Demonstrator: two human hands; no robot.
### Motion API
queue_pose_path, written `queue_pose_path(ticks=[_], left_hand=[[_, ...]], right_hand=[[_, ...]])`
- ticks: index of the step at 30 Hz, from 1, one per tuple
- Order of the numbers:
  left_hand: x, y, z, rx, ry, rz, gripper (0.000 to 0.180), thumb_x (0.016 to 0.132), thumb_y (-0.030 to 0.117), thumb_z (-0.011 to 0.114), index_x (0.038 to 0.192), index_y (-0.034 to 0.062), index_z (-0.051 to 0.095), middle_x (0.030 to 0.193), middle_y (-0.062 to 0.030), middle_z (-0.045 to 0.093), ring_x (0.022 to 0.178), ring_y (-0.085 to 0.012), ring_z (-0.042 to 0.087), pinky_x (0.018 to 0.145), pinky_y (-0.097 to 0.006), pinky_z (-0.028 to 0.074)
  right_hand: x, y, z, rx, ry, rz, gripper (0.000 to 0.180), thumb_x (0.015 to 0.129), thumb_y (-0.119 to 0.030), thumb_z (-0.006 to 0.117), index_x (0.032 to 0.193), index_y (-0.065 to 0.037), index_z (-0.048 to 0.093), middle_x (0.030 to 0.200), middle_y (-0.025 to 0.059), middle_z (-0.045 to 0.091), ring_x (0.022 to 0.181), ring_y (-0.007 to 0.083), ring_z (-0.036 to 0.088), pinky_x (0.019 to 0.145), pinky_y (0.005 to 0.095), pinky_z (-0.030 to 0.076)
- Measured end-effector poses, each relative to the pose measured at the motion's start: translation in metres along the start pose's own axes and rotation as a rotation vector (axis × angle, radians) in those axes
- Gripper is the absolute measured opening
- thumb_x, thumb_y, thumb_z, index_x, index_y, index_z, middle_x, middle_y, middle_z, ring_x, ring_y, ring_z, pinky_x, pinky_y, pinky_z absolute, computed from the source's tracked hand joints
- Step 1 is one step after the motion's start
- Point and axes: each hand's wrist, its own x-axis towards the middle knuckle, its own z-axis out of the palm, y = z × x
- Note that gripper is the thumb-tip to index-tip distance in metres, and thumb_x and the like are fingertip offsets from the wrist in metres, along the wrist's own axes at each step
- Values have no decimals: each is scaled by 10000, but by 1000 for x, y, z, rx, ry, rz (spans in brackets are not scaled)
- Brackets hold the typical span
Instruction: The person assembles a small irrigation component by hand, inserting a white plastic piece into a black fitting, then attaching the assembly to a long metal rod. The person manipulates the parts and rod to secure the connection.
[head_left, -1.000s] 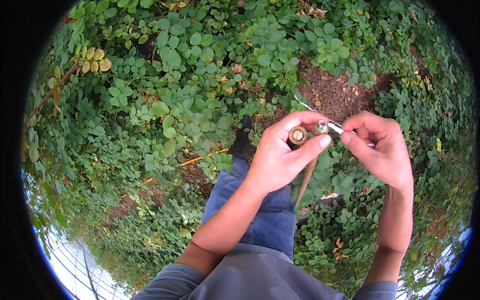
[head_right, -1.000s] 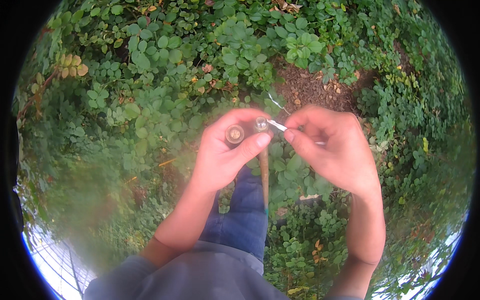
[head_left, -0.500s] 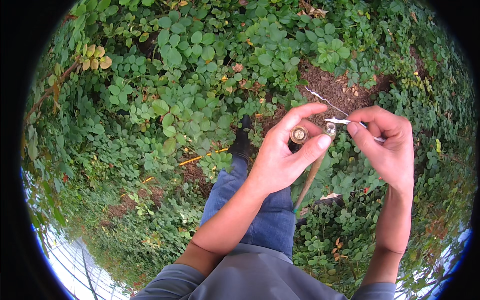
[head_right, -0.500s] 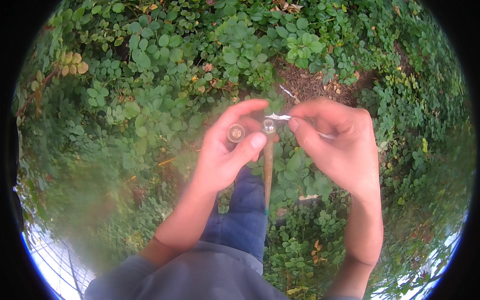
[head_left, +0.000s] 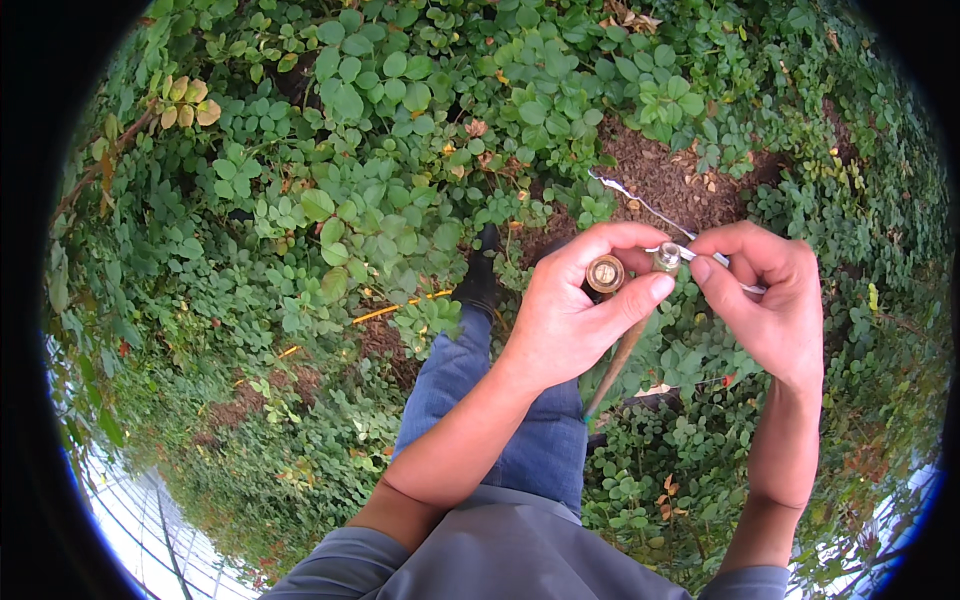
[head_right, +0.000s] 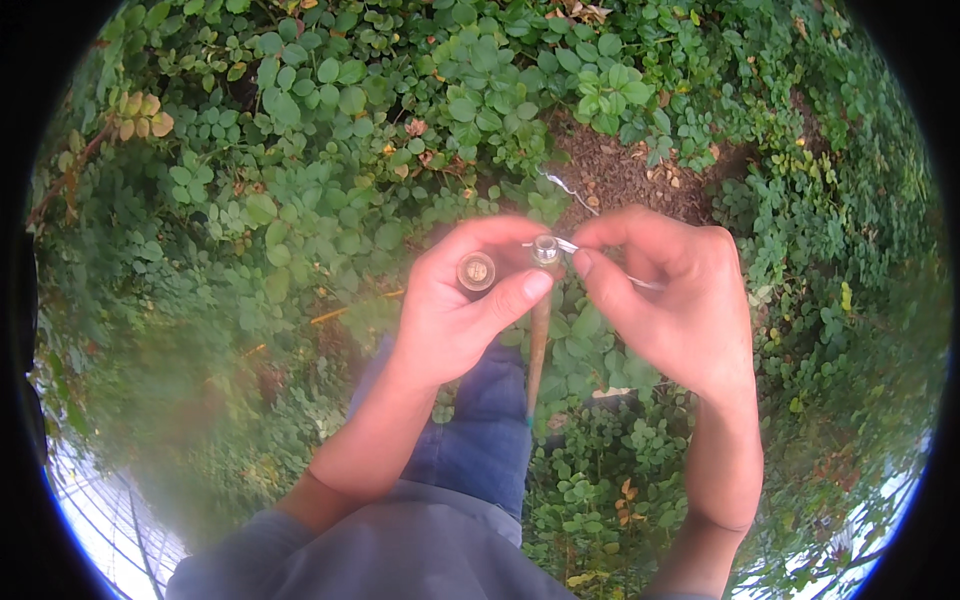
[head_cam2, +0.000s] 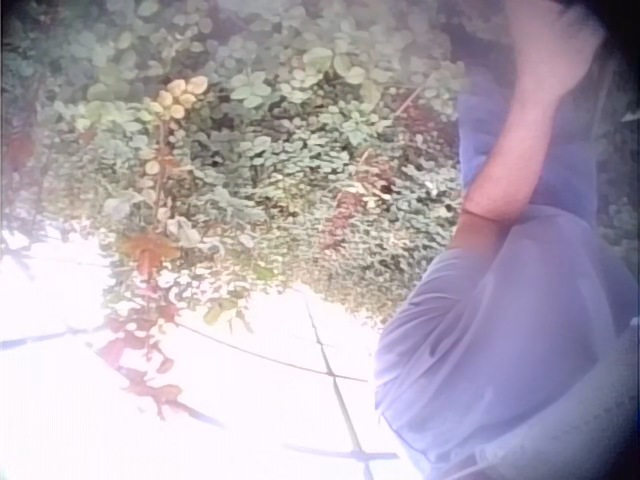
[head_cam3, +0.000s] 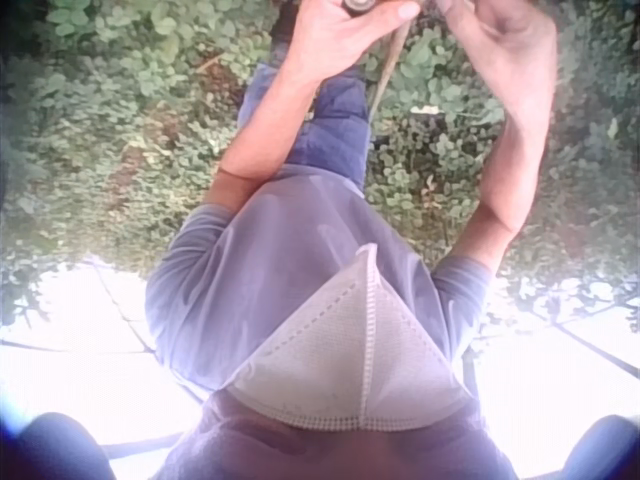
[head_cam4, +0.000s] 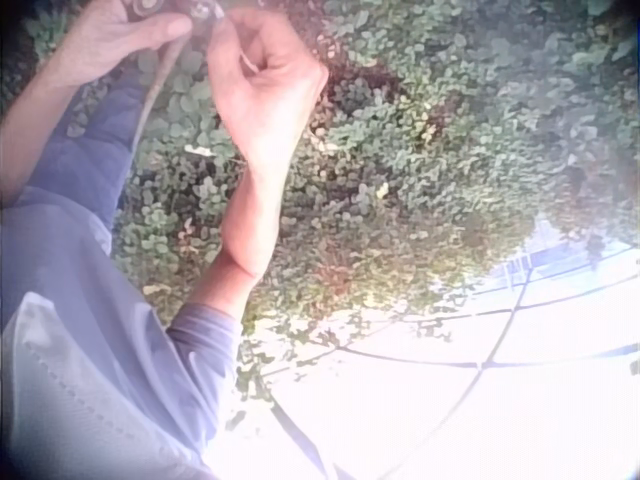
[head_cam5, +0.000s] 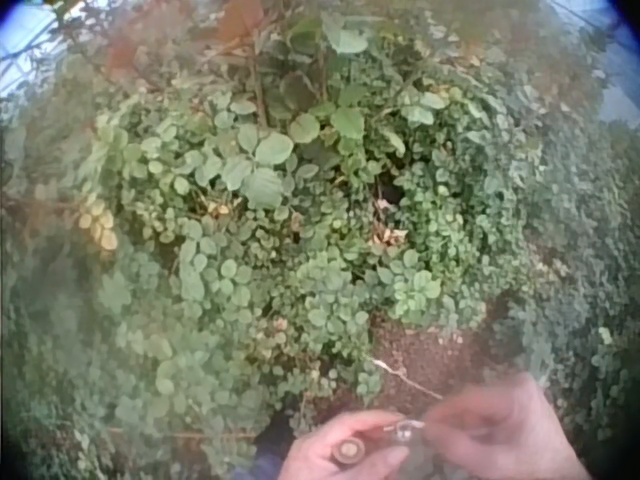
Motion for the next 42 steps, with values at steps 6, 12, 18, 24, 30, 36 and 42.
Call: queue_pose_path(ticks=[6, 12, 18, 24, 30, 36, 42], left_hand=[[-2, -5, 6, -53, 102, -1, 281, 866, 46, 710, 1126, 28, 606, 918, -1, 653, 811, -46, 570, 706, -203, 478], [-2, -3, 19, -102, 181, 24, 268, 861, 26, 710, 1113, 29, 619, 920, -1, 651, 805, -35, 567, 703, -194, 477], [-8, -8, 27, -14, 261, 58, 279, 859, 1, 701, 1125, 14, 615, 971, -18, 663, 854, -43, 588, 736, -206, 498], [-14, -11, 39, -55, 358, 51, 314, 834, -50, 688, 1133, 13, 617, 960, -8, 668, 836, -34, 588, 701, -195, 500], [-12, -10, 49, -274, 390, 24, 289, 836, -66, 671, 1111, 11, 623, 889, 39, 633, 744, -3, 519, 640, -164, 448], [-6, -13, 46, -423, 381, -9, 185, 866, -25, 680, 1042, 4, 632, 849, 52, 630, 721, 15, 507, 598, -148, 413], [-8, -8, 47, -367, 356, -22, 170, 859, 2, 705, 1015, 25, 642, 836, 66, 623, 688, 23, 473, 565, -145, 372]], right_hand=[[-8, -2, 0, -9, 16, -44, 70, 787, -76, 709, 840, -50, 670, 463, -46, 380, 444, 27, 337, 419, 243, 252], [-18, -10, 3, -68, 35, -145, 83, 785, -60, 699, 855, -56, 654, 451, -16, 370, 399, 53, 350, 402, 251, 267], [-19, -23, 7, -88, 18, -175, 98, 799, -59, 686, 892, -51, 656, 452, 14, 412, 366, 82, 384, 384, 277, 299], [-17, -41, 11, -127, -36, -122, 104, 819, -64, 676, 912, -25, 652, 508, 59, 528, 393, 113, 502, 396, 277, 366], [-11, -58, 7, -309, -103, -187, 133, 782, -50, 654, 913, -28, 648, 605, 138, 600, 516, 307, 616, 474, 395, 466], [31, -71, -17, -531, -423, -308, 216, 719, 20, 633, 933, -10, 646, 677, 119, 620, 524, 247, 614, 471, 316, 458], [67, -68, -19, -493, -550, -503, 133, 693, 33, 652, 814, -5, 613, 731, 113, 594, 638, 253, 629, 552, 337, 479]])
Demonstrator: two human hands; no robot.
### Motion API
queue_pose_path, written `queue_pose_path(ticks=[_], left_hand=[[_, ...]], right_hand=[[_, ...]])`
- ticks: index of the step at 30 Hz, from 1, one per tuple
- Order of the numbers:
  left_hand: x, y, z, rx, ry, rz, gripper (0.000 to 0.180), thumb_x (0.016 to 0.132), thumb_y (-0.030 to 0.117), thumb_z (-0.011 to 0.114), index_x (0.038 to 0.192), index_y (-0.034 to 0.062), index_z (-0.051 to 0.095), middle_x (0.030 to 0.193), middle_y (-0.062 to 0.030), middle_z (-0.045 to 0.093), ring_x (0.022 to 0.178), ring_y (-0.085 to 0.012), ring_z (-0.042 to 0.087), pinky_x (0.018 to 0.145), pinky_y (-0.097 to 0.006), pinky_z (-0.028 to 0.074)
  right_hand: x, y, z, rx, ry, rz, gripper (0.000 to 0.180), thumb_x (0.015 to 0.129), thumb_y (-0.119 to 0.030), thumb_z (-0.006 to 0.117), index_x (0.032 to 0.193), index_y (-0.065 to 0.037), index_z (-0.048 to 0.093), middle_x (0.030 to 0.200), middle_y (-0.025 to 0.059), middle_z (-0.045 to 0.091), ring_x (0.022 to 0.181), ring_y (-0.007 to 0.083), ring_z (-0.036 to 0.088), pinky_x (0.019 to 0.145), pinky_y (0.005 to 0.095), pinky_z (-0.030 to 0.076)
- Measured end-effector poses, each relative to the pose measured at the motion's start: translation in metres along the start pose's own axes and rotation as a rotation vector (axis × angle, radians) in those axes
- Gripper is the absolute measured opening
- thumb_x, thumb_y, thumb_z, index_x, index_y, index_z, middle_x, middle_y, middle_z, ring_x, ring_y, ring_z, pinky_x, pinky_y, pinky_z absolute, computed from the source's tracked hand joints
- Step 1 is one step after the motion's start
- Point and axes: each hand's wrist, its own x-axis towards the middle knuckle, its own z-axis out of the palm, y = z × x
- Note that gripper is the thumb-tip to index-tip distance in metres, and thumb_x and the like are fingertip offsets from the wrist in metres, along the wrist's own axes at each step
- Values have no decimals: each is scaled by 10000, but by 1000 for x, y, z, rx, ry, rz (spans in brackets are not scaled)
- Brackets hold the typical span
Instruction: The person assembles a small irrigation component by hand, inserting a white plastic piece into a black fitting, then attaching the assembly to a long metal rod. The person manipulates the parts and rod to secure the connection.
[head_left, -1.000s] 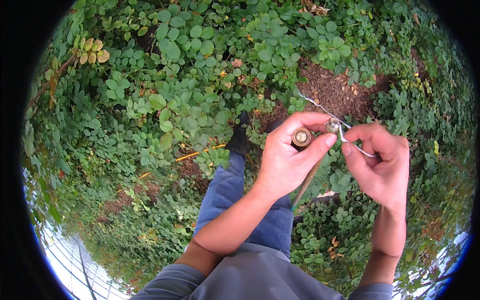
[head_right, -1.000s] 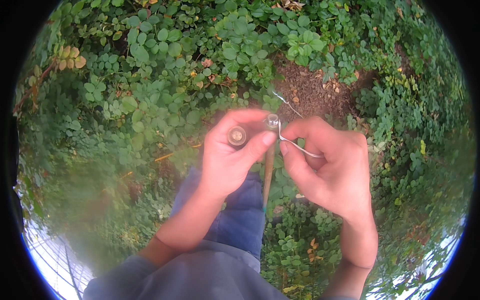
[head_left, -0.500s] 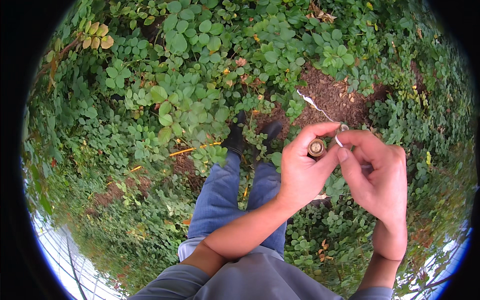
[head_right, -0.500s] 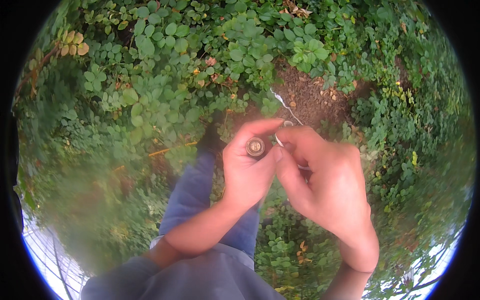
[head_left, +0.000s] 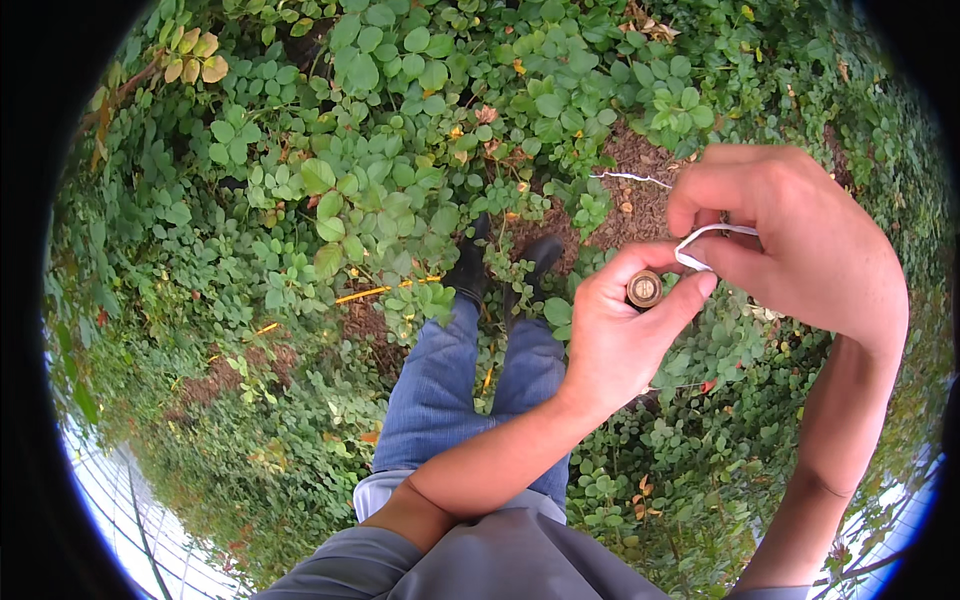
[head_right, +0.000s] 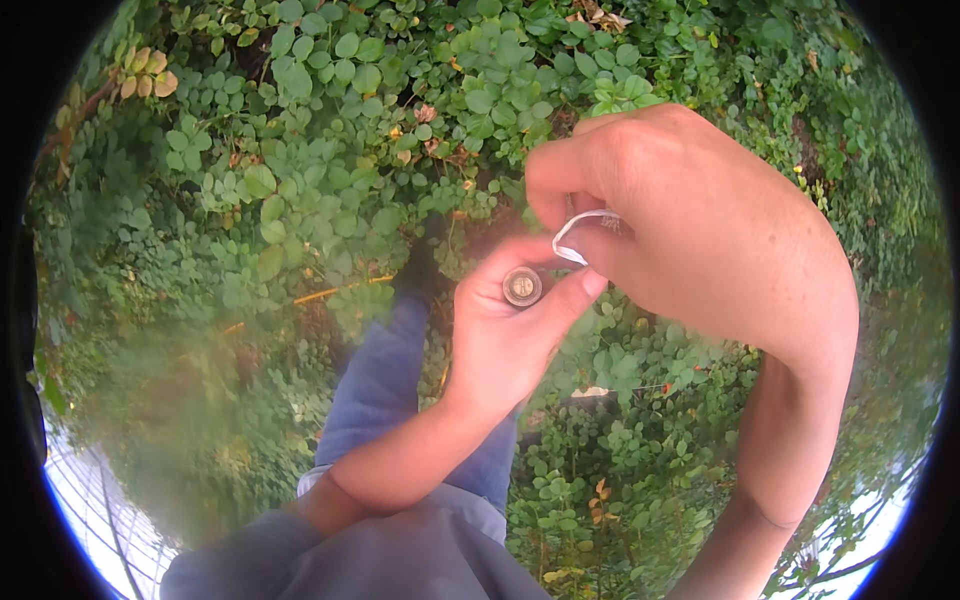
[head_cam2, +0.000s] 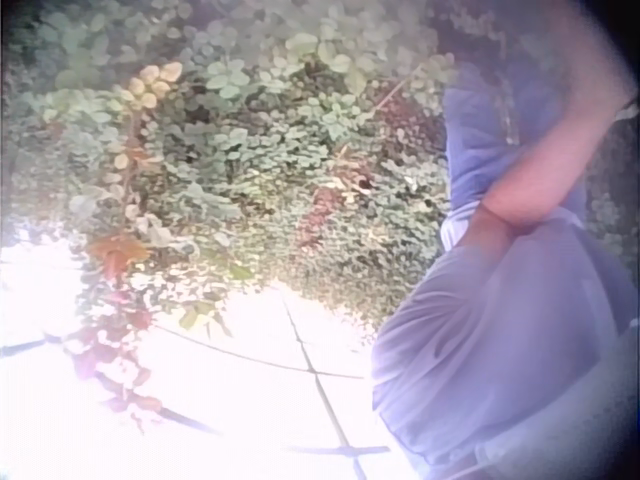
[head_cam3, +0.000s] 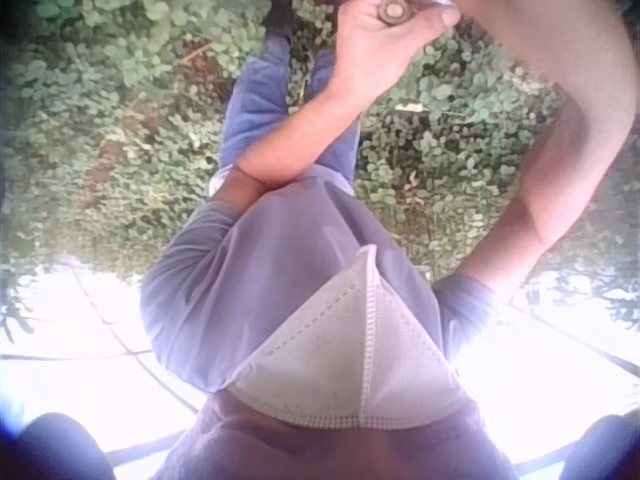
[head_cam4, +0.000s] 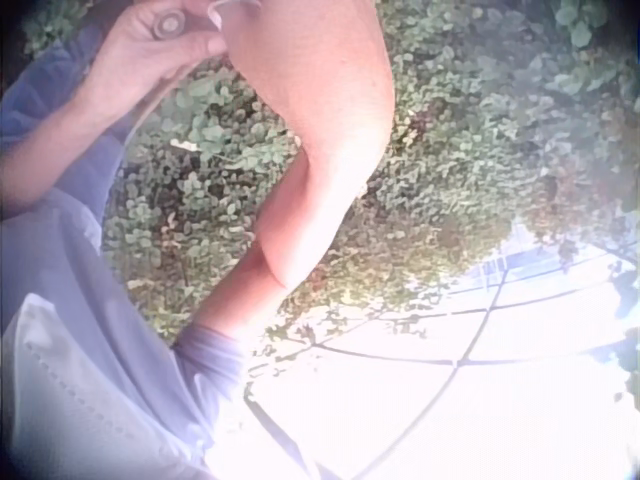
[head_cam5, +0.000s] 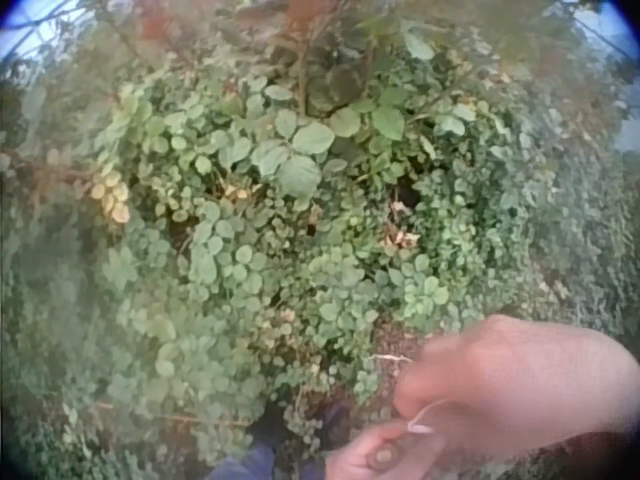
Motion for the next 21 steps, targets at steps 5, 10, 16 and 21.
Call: queue_pose_path(ticks=[5, 10, 16, 21], left_hand=[[-1, 5, 1, 55, 18, -18, 175, 845, 16, 724, 991, 24, 629, 854, 45, 632, 696, 22, 476, 576, -151, 383], [0, -1, -1, 76, 42, 29, 295, 834, 23, 737, 1049, 30, 535, 906, -14, 657, 690, 12, 503, 573, -146, 394], [-6, 4, 2, 20, 78, 51, 389, 828, 7, 734, 1100, 41, 458, 919, -39, 661, 729, 0, 554, 596, -147, 431], [-7, 4, 2, 59, 55, 119, 303, 845, -9, 712, 1088, 13, 533, 929, -45, 665, 801, -39, 604, 654, -167, 480]], right_hand=[[18, 5, -5, 32, -207, 125, 95, 702, -13, 682, 778, -23, 627, 653, 84, 604, 568, 189, 596, 509, 304, 443], [32, 11, -9, 196, -379, 249, 70, 742, -47, 689, 755, -29, 622, 589, 19, 598, 506, 72, 529, 458, 251, 387], [34, 30, 3, 269, -417, 300, 72, 761, -39, 674, 760, -14, 606, 596, 6, 596, 502, 47, 511, 444, 228, 380], [35, 35, 10, 385, -455, 411, 59, 759, -19, 660, 787, -13, 609, 597, 1, 592, 504, 50, 527, 429, 211, 391]])
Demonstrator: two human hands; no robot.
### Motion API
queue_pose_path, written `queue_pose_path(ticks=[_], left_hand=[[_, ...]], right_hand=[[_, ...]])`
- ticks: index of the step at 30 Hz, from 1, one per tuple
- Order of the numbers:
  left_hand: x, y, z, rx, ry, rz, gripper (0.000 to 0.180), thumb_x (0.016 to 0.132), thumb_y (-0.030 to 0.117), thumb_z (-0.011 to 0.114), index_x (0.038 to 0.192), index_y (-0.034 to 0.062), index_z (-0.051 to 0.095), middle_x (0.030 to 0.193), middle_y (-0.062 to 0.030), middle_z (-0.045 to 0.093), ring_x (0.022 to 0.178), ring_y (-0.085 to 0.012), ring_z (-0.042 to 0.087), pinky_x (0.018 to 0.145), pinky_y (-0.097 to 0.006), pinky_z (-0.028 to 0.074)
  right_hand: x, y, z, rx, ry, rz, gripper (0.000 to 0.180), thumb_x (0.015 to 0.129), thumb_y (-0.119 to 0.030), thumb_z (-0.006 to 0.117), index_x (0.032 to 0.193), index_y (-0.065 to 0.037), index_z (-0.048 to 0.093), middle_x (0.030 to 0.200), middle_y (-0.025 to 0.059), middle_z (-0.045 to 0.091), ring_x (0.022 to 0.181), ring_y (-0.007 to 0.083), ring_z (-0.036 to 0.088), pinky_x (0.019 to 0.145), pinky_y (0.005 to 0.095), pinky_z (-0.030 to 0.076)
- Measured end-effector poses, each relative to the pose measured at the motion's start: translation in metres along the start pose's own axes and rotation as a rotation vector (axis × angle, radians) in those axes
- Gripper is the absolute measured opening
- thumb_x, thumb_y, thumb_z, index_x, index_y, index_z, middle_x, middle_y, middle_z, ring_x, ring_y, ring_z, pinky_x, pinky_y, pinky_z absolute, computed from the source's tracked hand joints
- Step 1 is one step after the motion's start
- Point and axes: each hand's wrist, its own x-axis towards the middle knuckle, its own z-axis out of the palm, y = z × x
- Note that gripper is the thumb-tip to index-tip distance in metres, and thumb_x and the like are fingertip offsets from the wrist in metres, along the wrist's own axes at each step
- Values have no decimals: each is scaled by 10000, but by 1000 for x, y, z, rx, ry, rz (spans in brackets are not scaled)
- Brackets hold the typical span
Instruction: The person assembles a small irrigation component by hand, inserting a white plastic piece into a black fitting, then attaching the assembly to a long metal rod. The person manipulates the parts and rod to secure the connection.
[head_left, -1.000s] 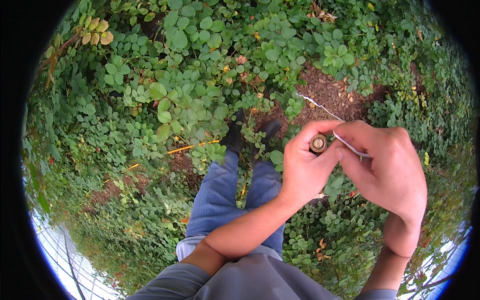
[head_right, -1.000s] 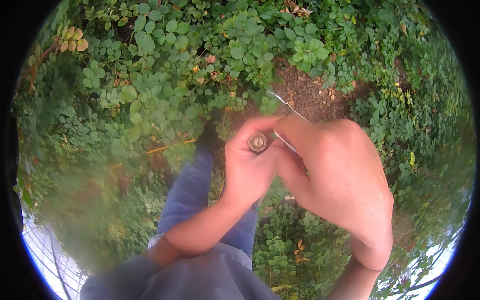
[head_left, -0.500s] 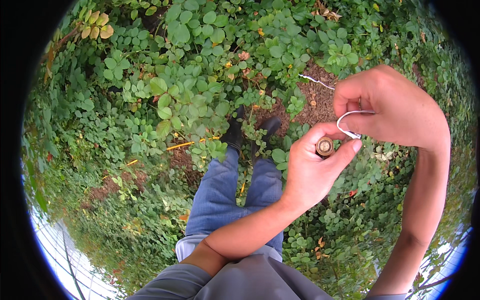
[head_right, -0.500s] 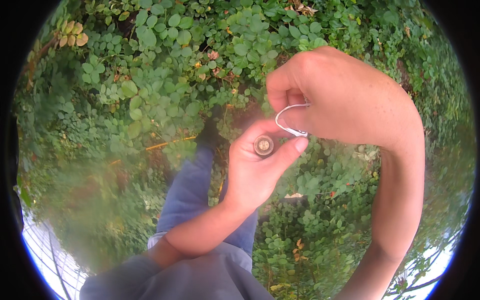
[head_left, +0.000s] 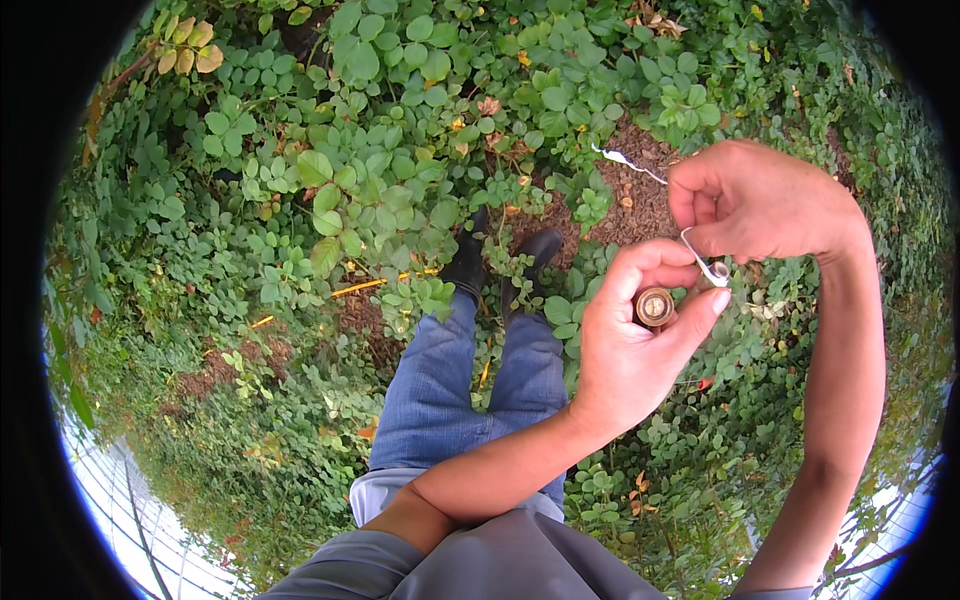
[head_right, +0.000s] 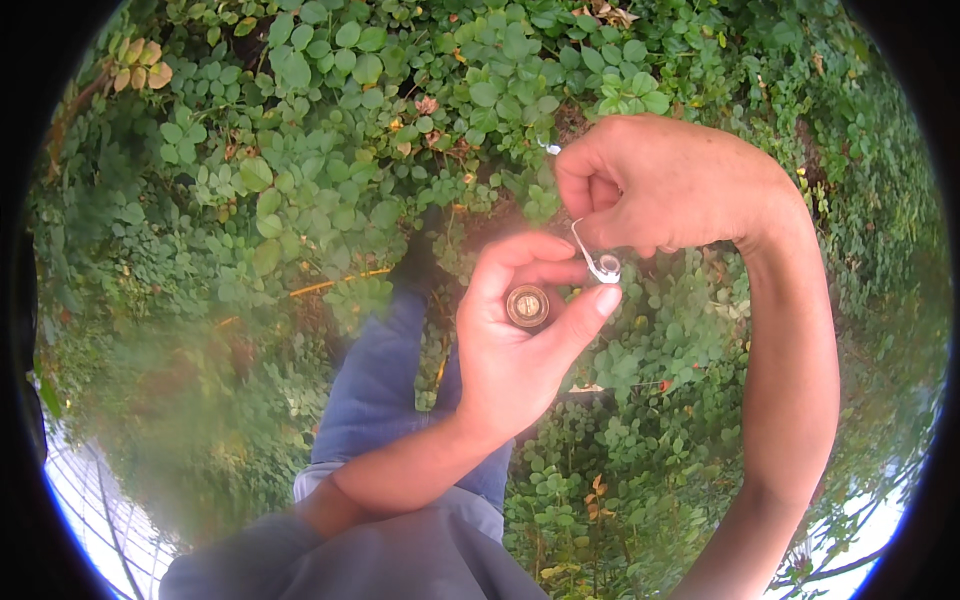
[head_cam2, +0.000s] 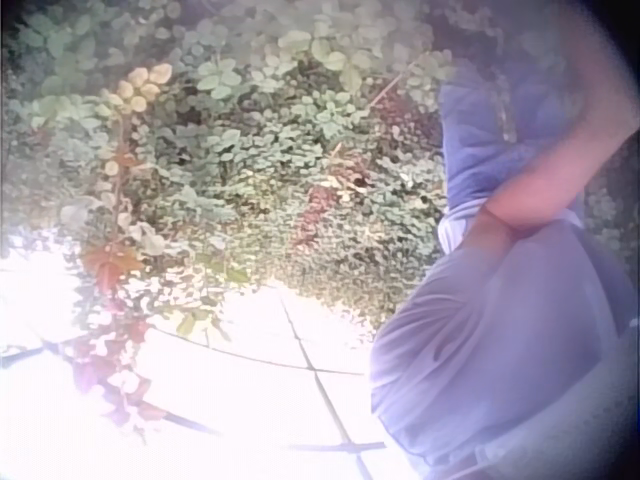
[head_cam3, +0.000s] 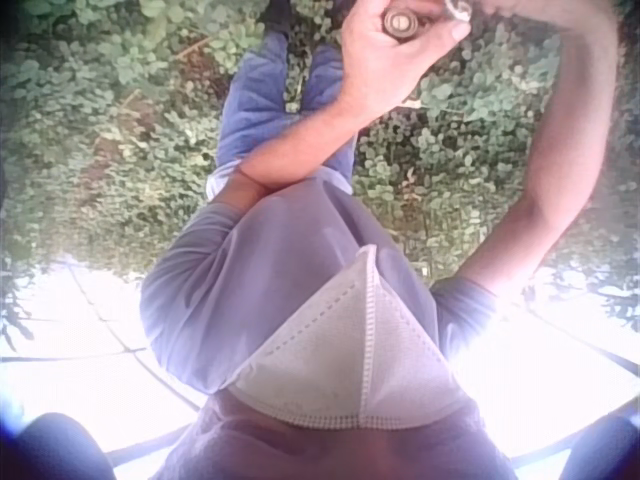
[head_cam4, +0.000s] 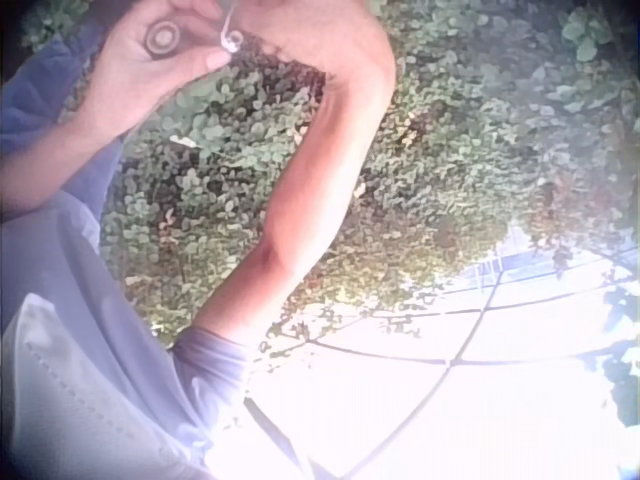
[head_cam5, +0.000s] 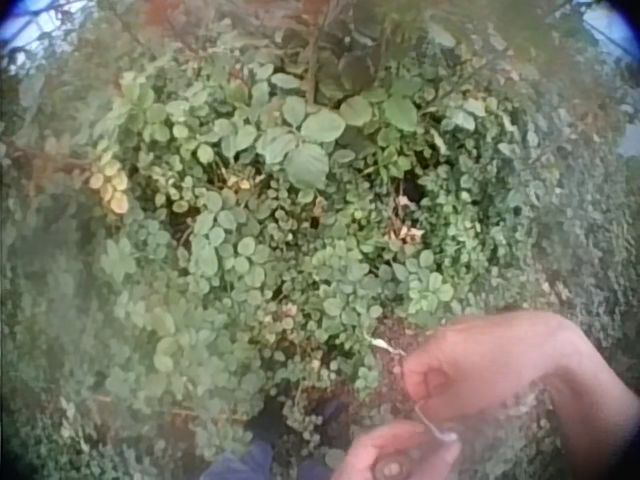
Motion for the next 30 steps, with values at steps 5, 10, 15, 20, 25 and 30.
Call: queue_pose_path(ticks=[5, 10, 15, 20, 25, 30], left_hand=[[0, 2, -3, 60, -25, 55, 231, 855, -21, 697, 1068, -7, 610, 977, -37, 675, 861, -49, 617, 694, -172, 497], [-2, 7, -8, 87, -43, 1, 246, 858, -17, 695, 1094, -14, 623, 984, -33, 682, 839, -38, 613, 683, -175, 500], [1, 7, -12, 148, -27, -6, 251, 858, -4, 701, 1099, -14, 631, 982, -49, 689, 822, -40, 611, 681, -184, 504], [4, 2, -13, 119, -51, 5, 254, 853, 13, 714, 1095, -5, 637, 971, -51, 692, 818, -49, 614, 690, -197, 508], [5, 1, -13, 151, -46, 17, 247, 848, 28, 725, 1079, 2, 642, 938, -49, 695, 810, -48, 614, 685, -200, 504], [5, 3, -12, 185, -40, 14, 240, 845, 42, 733, 1065, 7, 644, 923, -47, 695, 790, -50, 610, 667, -212, 502]], right_hand=[[-2, 8, 5, 90, -42, 75, 102, 751, -5, 665, 846, -15, 629, 634, 3, 599, 519, 48, 546, 430, 201, 409], [-21, 36, 19, 155, 90, -102, 234, 737, 16, 703, 962, -35, 667, 778, 10, 619, 586, 50, 548, 487, 199, 425], [-46, 40, 41, 144, 330, -280, 116, 784, -35, 736, 894, -38, 698, 740, 6, 620, 676, 98, 579, 595, 265, 462], [-66, 24, 62, -62, 596, -296, 110, 741, 12, 713, 846, -10, 693, 680, 92, 579, 585, 211, 580, 515, 328, 434], [-71, 10, 69, -120, 698, -301, 95, 736, 21, 677, 829, 1, 669, 682, 108, 577, 568, 242, 577, 501, 340, 436], [-75, 7, 70, -123, 737, -273, 97, 716, 35, 662, 806, 0, 660, 671, 109, 561, 536, 257, 554, 479, 332, 422]])
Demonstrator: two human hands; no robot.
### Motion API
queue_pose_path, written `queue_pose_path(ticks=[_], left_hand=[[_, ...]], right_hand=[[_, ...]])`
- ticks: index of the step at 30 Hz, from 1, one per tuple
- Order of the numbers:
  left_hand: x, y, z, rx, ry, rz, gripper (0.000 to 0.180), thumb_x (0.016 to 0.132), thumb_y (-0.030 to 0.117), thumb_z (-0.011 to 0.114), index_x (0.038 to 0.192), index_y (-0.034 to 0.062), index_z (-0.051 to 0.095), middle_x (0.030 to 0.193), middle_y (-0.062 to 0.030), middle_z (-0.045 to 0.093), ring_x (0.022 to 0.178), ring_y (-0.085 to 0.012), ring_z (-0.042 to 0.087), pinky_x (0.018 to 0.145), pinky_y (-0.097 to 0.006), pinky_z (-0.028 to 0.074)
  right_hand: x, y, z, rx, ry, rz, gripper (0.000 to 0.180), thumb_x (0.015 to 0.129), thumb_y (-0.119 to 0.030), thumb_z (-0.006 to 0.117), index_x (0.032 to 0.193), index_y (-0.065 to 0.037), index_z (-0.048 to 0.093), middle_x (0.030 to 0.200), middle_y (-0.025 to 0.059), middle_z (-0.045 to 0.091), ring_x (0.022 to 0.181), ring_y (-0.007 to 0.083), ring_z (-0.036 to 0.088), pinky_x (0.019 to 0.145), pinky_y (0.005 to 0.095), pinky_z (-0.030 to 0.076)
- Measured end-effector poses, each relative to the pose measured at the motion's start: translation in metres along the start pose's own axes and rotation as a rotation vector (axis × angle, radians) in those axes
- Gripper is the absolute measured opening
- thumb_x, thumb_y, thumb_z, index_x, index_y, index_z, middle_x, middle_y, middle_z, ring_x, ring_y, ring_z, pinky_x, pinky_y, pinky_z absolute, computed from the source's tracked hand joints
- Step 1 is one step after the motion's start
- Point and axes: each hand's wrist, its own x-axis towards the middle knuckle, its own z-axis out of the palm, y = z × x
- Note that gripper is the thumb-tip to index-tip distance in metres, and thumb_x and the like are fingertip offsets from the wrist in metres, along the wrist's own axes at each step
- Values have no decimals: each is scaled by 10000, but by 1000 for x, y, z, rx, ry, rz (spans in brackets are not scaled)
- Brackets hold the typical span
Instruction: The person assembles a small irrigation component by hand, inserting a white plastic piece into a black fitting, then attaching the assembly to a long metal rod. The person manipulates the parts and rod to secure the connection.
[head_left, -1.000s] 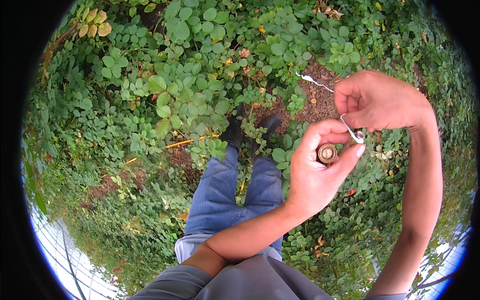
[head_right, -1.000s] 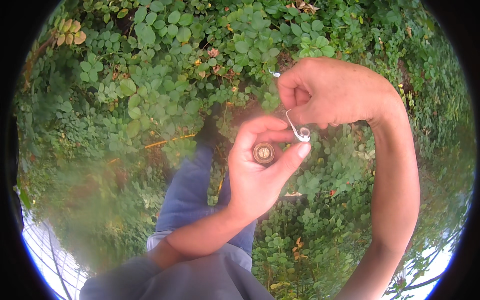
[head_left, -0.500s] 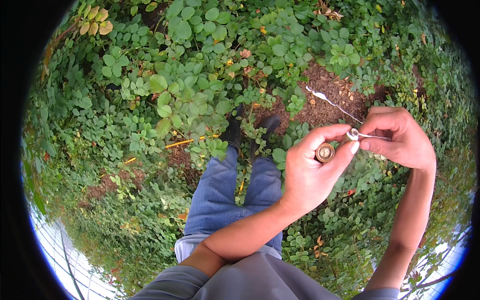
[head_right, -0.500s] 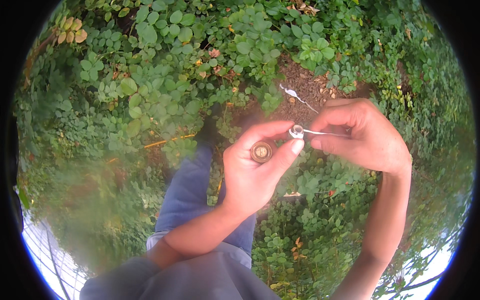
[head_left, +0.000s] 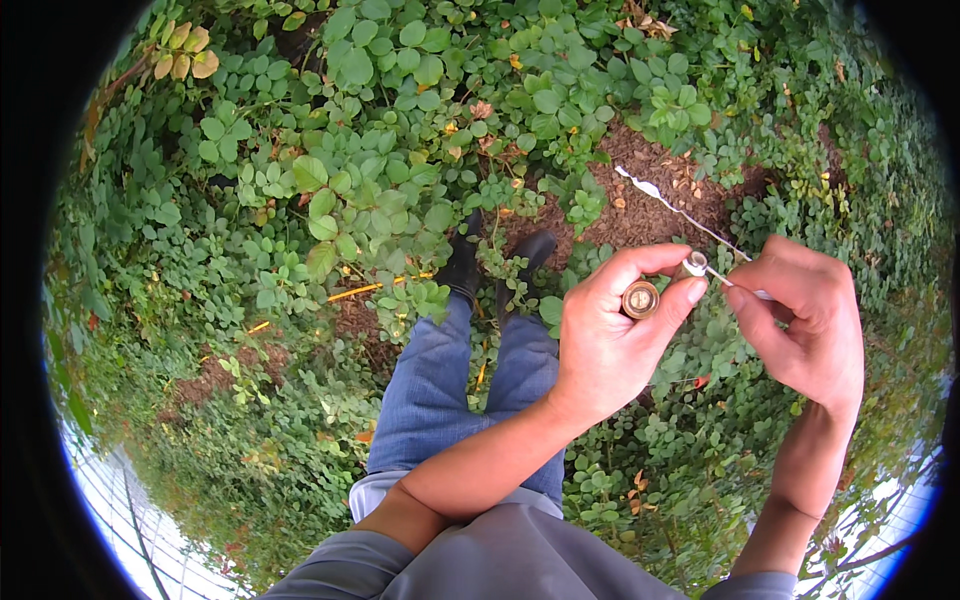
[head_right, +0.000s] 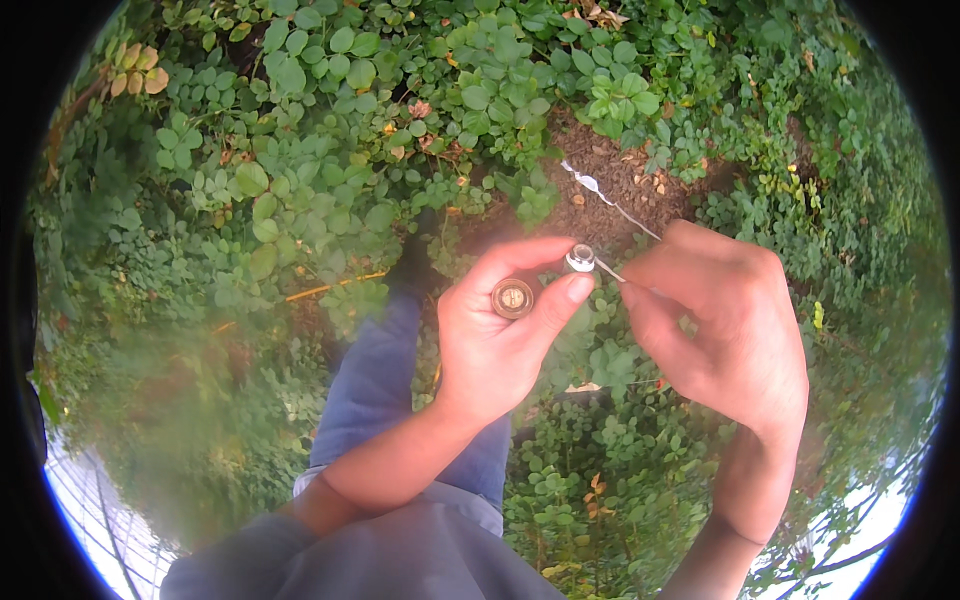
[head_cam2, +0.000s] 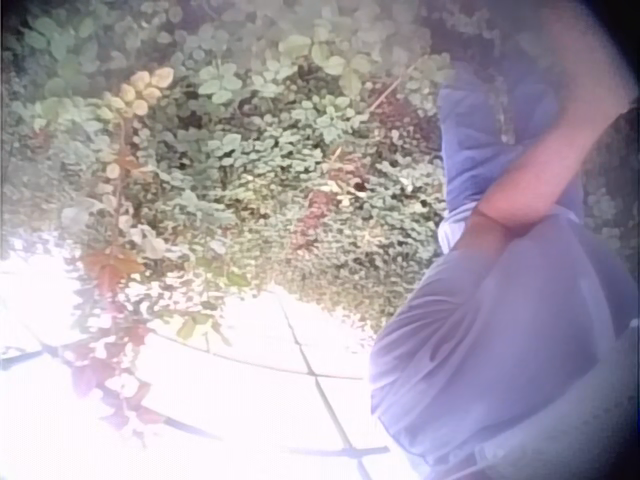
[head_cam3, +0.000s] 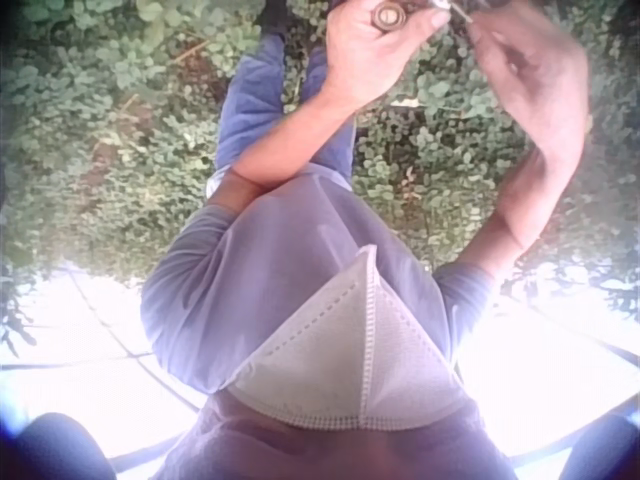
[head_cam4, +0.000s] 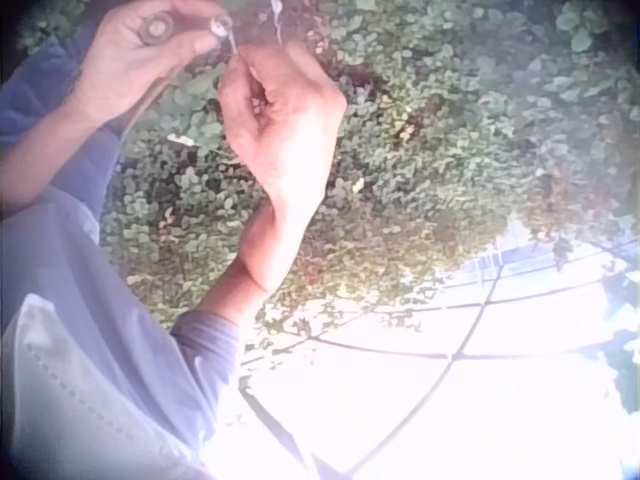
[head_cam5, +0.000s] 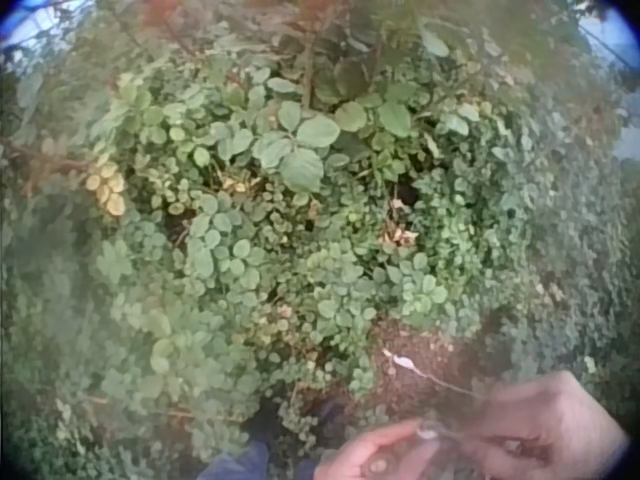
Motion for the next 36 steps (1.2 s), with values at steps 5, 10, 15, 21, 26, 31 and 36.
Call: queue_pose_path(ticks=[5, 10, 15, 21, 26, 31, 36], left_hand=[[0, -6, -1, 21, -29, 40, 250, 863, 30, 713, 1099, 10, 635, 925, -10, 676, 773, -20, 567, 660, -179, 463], [1, -6, -2, 55, -44, 81, 258, 864, -9, 698, 1112, 7, 631, 955, 0, 667, 809, -15, 565, 701, -169, 462], [0, -2, -2, 67, -24, 78, 275, 846, -73, 676, 1104, 13, 639, 939, 11, 657, 787, -19, 564, 685, -166, 457], [-4, -2, 1, 42, -28, 24, 262, 800, -48, 706, 1043, 16, 631, 824, -1, 659, 664, -16, 510, 556, -196, 425], [-6, -9, 2, -141, -8, -40, 214, 824, -12, 709, 1021, 18, 629, 760, 59, 619, 623, 31, 439, 514, -165, 361], [-5, 5, 0, -150, -16, -120, 190, 832, 39, 740, 965, 24, 604, 780, 49, 631, 620, 41, 450, 511, -153, 359], [-8, 4, 4, -290, 89, -99, 345, 807, 35, 769, 1072, 30, 547, 850, 7, 668, 612, 32, 473, 507, -144, 363]], right_hand=[[-8, -7, 7, -90, 84, -39, 107, 704, 41, 658, 794, -15, 658, 656, 87, 534, 503, 235, 528, 452, 323, 407], [-9, -15, 13, -149, 130, -79, 124, 700, 25, 672, 808, -35, 658, 645, 74, 504, 486, 226, 509, 427, 326, 391], [-7, -22, 20, -208, 101, -166, 132, 714, 52, 667, 826, -12, 640, 634, 58, 487, 475, 176, 494, 429, 303, 356], [7, -41, 15, -386, -64, -239, 97, 709, -13, 664, 769, -39, 593, 681, 62, 496, 489, 250, 503, 432, 361, 394], [45, -35, 5, -385, -282, -289, 97, 716, -47, 654, 729, -19, 563, 668, 103, 505, 556, 308, 536, 471, 400, 413], [83, -7, 0, -79, -490, -398, 84, 723, -33, 654, 694, 1, 584, 641, 111, 538, 580, 283, 561, 506, 380, 418], [92, 7, 1, 95, -625, -200, 39, 748, -28, 685, 755, -7, 652, 657, 70, 586, 585, 175, 564, 508, 312, 401]])
